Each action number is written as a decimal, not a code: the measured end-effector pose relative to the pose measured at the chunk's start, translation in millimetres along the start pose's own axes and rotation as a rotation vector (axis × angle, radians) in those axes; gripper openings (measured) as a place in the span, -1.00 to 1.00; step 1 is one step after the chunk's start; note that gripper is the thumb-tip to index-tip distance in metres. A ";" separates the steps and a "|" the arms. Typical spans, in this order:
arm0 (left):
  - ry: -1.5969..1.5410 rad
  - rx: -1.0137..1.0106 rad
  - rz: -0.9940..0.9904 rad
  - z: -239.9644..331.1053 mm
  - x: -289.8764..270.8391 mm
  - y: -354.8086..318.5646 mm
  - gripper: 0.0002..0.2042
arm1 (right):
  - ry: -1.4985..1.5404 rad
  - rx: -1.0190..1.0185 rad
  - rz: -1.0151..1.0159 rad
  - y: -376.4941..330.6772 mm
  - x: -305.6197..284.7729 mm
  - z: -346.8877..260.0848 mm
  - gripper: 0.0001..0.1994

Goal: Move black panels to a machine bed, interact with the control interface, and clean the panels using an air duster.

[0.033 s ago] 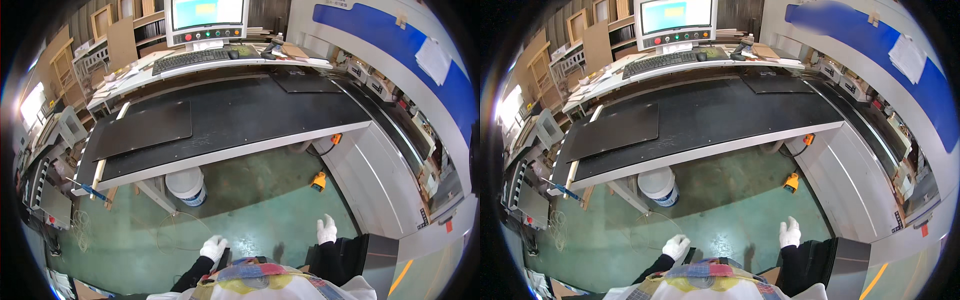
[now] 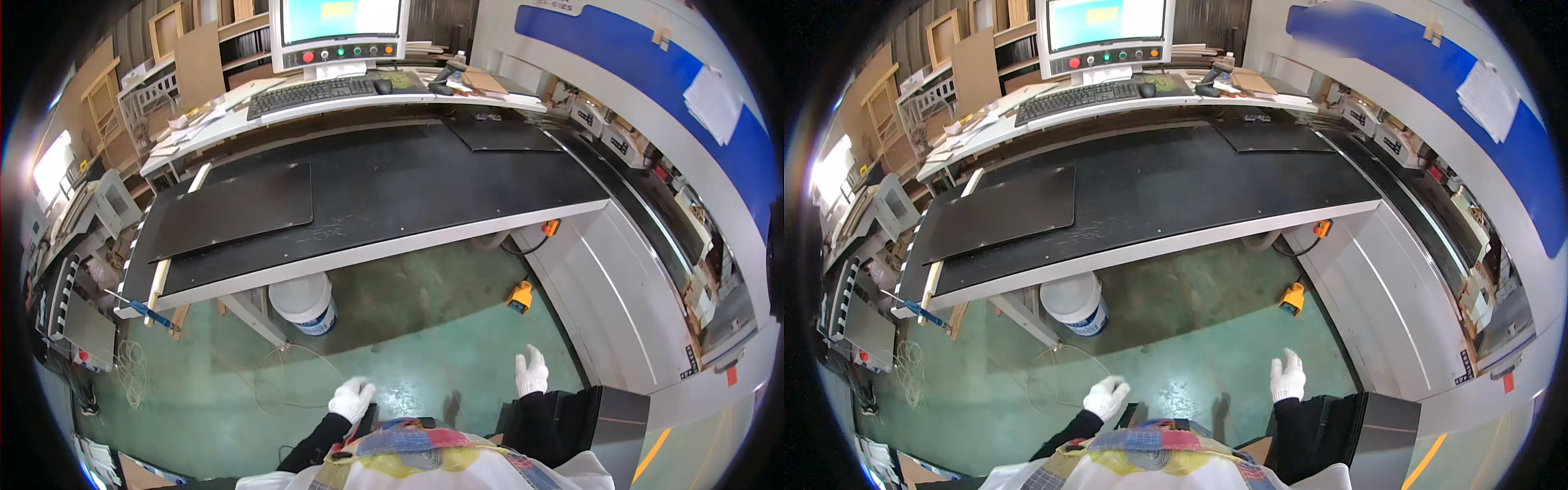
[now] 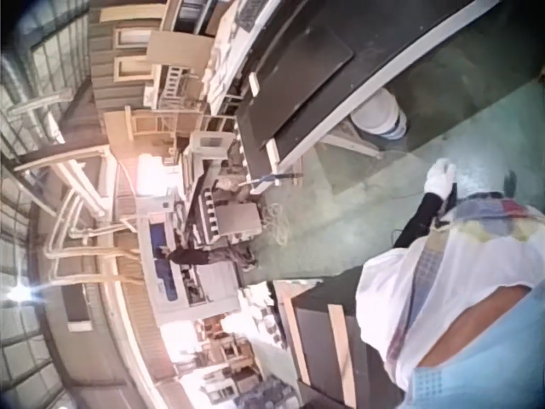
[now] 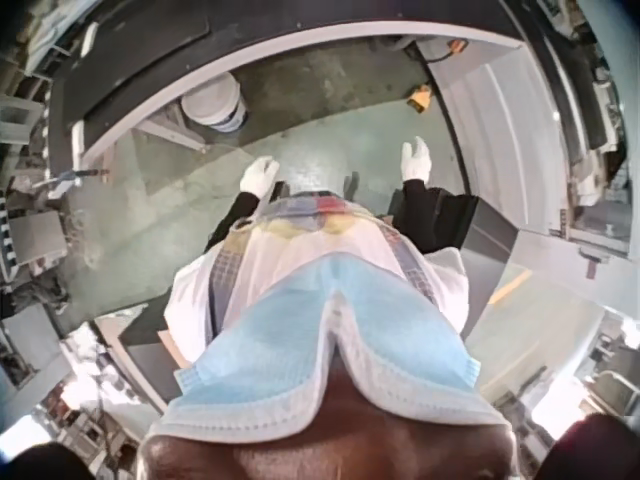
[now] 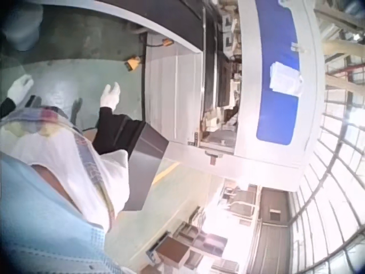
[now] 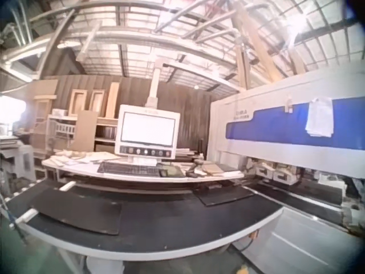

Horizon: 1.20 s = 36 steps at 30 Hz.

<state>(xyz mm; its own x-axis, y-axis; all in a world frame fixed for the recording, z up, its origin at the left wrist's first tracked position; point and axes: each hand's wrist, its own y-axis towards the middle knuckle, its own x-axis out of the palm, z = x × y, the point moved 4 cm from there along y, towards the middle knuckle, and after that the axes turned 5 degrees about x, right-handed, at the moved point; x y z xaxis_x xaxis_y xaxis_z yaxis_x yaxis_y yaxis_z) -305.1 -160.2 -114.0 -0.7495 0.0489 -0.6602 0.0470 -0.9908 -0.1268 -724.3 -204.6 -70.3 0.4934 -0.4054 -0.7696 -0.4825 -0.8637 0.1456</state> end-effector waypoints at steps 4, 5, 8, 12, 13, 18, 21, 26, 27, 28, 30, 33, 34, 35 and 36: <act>-0.061 0.381 0.151 68.8 -14.9 83.5 -0.75 | 0.102 -0.219 0.015 77.6 18.5 -67.5 -0.62; -0.101 0.418 0.159 81.9 -22.7 102.5 -0.76 | 0.132 -0.256 0.003 98.2 22.6 -94.5 -0.62; -0.046 0.547 0.339 114.4 -50.5 162.0 -0.78 | 0.112 -0.562 0.063 174.2 53.6 -151.5 -0.59; 0.059 0.612 0.541 128.4 -100.5 228.6 -0.74 | -0.045 -0.760 0.045 284.8 114.8 -229.7 -0.54; 0.126 0.608 0.602 138.0 -109.0 244.5 -0.73 | -0.081 -0.751 0.039 313.2 122.4 -242.6 -0.52; 0.349 0.561 0.423 164.9 -99.2 302.9 -0.72 | -0.283 -0.570 0.165 460.5 162.9 -219.2 -0.42; 0.300 0.627 0.310 160.6 -108.7 312.4 -0.77 | -0.241 -0.519 0.099 499.8 186.8 -248.9 -0.40; 0.392 0.597 0.443 157.2 -101.2 306.9 -0.79 | -0.226 -0.607 0.009 556.1 222.4 -283.2 -0.33; 0.441 0.609 0.528 160.5 -96.4 306.3 -0.78 | -0.276 -0.655 0.057 570.8 224.3 -276.4 -0.33; 0.480 0.573 0.538 161.4 -92.5 305.1 -0.78 | -0.271 -0.688 0.058 578.5 226.0 -274.2 -0.35; 0.513 0.563 0.542 157.7 -84.5 307.2 -0.81 | -0.274 -0.714 0.060 589.3 223.2 -272.7 -0.37; 0.508 0.556 0.505 154.9 -82.3 308.4 -0.77 | -0.243 -0.795 -0.042 595.0 221.4 -273.7 -0.43; 0.508 0.546 0.465 154.6 -82.3 307.6 -0.73 | -0.234 -0.792 -0.027 595.5 220.5 -273.9 -0.45; 0.513 0.545 0.470 153.7 -82.6 306.7 -0.73 | -0.224 -0.790 -0.008 597.2 220.8 -272.4 -0.46; 0.528 0.524 0.458 152.6 -82.4 306.4 -0.74 | -0.208 -0.754 0.061 598.6 220.5 -270.7 -0.47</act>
<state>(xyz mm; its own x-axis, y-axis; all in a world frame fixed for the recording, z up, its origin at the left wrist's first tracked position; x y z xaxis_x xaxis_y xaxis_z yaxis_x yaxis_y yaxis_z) -329.6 -487.1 14.6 -0.3209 -0.4448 -0.8361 -0.1385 -0.8513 0.5061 -708.5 -892.1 15.4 0.3004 -0.4590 -0.8361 0.1542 -0.8417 0.5174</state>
